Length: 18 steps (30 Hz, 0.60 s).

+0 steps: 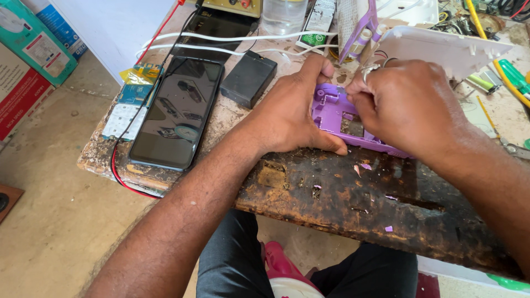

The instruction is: The person assembles a purple plastic device by inserting a battery, connecting wires, and closing the casing. They use pliers to trim plastic and a screwdriver to adjust internal components before snapping the cover shut.

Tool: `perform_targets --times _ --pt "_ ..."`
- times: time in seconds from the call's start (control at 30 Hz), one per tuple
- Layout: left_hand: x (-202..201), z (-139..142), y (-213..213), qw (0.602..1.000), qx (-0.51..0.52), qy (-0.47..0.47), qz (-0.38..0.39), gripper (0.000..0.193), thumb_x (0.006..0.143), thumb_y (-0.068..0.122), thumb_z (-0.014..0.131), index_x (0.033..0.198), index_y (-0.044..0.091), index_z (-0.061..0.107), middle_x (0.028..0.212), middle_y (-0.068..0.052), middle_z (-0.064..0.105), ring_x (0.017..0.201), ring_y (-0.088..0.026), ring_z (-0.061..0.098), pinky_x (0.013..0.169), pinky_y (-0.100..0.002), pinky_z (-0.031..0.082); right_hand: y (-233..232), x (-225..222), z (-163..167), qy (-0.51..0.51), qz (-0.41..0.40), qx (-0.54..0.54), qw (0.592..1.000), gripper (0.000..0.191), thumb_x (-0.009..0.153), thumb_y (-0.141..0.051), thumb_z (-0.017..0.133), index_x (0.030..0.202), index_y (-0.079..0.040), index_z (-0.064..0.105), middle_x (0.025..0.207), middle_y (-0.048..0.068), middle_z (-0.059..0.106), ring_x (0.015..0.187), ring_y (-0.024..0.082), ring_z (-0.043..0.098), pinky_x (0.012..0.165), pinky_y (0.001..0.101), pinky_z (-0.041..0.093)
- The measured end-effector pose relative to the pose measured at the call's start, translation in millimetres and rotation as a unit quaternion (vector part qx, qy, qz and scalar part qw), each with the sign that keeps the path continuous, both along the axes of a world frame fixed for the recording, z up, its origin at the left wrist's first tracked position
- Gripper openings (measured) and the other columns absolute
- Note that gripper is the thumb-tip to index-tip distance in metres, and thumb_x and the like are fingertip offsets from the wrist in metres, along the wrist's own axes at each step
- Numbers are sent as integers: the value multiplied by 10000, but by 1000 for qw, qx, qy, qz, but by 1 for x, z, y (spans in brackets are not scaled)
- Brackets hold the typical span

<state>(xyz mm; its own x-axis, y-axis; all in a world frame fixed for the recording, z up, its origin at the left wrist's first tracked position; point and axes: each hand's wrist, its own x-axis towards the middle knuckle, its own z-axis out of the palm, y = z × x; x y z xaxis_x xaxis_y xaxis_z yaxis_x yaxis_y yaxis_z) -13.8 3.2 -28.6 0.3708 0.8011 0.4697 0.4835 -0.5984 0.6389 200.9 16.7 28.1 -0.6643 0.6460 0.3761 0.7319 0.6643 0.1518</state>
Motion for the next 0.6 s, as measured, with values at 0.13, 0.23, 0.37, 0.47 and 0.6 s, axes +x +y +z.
perform_targets --times 0.13,0.23,0.37,0.47,0.6 --pt "2 2 1 1000 -25 14 9 1161 516 466 1043 1342 26 356 1151 -204 680 1119 -357 699 956 -417 554 2 -2 0 38 -2 -49 998 175 868 -136 761 1027 -163 828 766 143 733 647 291 711 686 445 562" --pt "3 2 1 999 -38 15 8 1163 519 462 1038 1351 30 348 1140 -198 680 1110 -345 706 956 -412 559 3 -4 -1 57 -3 -70 996 157 884 -134 757 1021 -169 826 788 134 744 634 272 715 656 424 560" --pt "3 2 1 999 -27 16 7 1161 518 450 1047 1345 28 349 1142 -200 676 1110 -345 703 954 -415 557 2 -5 -4 59 6 -51 997 170 862 -122 760 1013 -160 830 802 149 736 682 317 717 685 442 567" --pt "3 2 1 1000 -11 22 12 1159 514 450 1058 1331 24 355 1137 -204 677 1103 -357 697 945 -425 553 0 -4 -6 53 10 -24 998 171 852 -133 772 1011 -155 832 807 169 722 728 360 710 700 471 560" --pt "2 3 1 999 -17 25 11 1148 521 459 1058 1322 29 359 1132 -194 682 1096 -351 701 946 -424 553 1 -2 -5 22 7 0 1000 131 861 -134 766 979 -143 822 848 187 718 759 374 708 753 478 576"
